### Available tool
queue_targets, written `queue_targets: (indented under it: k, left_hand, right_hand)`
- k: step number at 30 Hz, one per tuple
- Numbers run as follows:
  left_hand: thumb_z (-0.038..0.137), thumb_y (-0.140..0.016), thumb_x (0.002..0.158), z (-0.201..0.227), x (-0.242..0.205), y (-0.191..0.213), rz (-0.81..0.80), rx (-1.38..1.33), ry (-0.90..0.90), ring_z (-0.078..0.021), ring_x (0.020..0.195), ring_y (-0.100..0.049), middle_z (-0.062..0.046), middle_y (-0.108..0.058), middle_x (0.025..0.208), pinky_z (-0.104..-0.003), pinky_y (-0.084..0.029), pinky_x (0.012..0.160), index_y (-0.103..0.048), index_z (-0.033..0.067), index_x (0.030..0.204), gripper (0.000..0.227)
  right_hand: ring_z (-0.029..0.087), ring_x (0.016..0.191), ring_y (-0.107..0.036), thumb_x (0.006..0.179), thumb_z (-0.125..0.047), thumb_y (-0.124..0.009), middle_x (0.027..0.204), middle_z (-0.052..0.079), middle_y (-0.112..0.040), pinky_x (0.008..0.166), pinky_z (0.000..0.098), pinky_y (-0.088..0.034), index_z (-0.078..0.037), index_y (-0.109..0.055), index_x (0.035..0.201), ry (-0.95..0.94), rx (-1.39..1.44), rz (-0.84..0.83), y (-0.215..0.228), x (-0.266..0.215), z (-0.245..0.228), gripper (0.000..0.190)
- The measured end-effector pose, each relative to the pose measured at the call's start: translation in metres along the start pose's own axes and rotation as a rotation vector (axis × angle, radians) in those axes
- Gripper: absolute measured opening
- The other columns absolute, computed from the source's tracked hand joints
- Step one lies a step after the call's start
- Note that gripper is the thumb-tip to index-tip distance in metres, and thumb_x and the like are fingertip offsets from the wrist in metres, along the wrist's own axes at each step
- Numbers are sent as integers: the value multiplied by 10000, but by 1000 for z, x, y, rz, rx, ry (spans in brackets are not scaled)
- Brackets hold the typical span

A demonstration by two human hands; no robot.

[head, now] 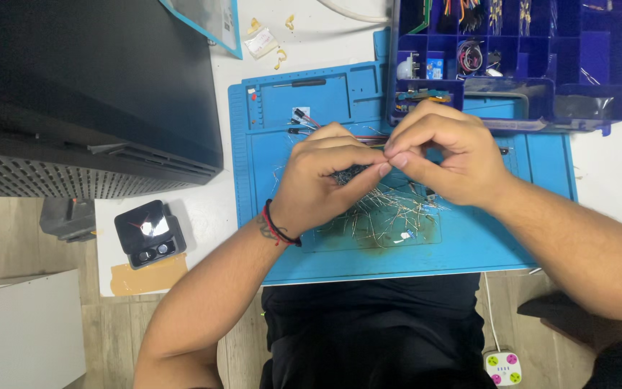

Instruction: The person sits at a workbench and repeatedly picks up small wires from a pile on a blue mat. They twist the wire ends together by hand and then place the prepared wires into a blue compartmentalized storage box.

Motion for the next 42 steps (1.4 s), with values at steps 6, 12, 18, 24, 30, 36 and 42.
queue_targets:
  k: [6, 12, 18, 24, 30, 36, 42]
  left_hand:
    - [92, -777, 917, 0, -1, 0, 13, 31, -8, -233, 849, -707, 21, -776, 898, -365, -564, 858, -781, 177, 1049, 157]
    - [112, -779, 920, -5, 0, 1, -13, -73, 113, -181, 825, -711, 18, -764, 831, -338, -553, 842, -779, 176, 1039, 136]
    - [115, -785, 923, -18, -7, -2, -58, -305, 282, -48, 828, -670, 16, -781, 843, -295, -548, 833, -770, 153, 1062, 145]
    - [125, -791, 926, -22, -7, -2, -76, -327, 294, -40, 800, -672, 2, -782, 828, -268, -548, 825, -762, 133, 1054, 131]
    - [134, -786, 935, -22, -6, -3, -78, -353, 291, -41, 817, -680, -13, -787, 842, -273, -556, 829, -755, 121, 1056, 126]
    - [212, -674, 1026, -5, 1, 2, -7, -359, 310, -17, 856, -669, -11, -795, 932, -228, -537, 829, -739, 131, 1126, 144]
    - [281, -591, 1037, -8, 2, 12, 17, -138, 363, -67, 877, -679, -5, -765, 942, -232, -542, 817, -708, 117, 1115, 216]
  right_hand:
    - [122, 622, -576, 931, 6, -729, 912, 156, -702, 544, 258, -497, 35, -748, 953, -6, 3, 18, 2, -3, 4, 41]
    - [135, 580, -612, 933, 12, -712, 968, 185, -723, 528, 262, -525, 119, -651, 1186, 25, -6, 25, 3, -9, 11, 282]
    - [205, 505, -620, 742, -143, -939, 991, 194, -729, 465, 311, -513, 112, -635, 1280, 156, -214, -64, 0, -14, 10, 669]
    - [215, 496, -627, 774, -144, -916, 985, 185, -732, 451, 324, -519, 86, -643, 1308, 176, -282, -80, -2, -8, 0, 643]
    - [219, 492, -630, 789, -145, -915, 962, 168, -729, 453, 327, -518, 81, -666, 1299, 198, -347, -59, -1, -13, 6, 612]
    - [224, 514, -620, 819, -137, -915, 980, 168, -747, 477, 357, -510, 78, -671, 1332, 290, -516, -24, 7, -10, -7, 607]
    - [146, 748, -620, 1162, -372, -970, 1150, 76, -809, 545, 290, -455, -9, -518, 1609, 345, -1276, 30, 66, -7, -6, 733]
Point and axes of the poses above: each hand's wrist, its own x-axis towards the middle knuckle, its own y-axis out of the back of the hand, z = x × y, the point moved 4 cm from there along x, towards the middle knuckle
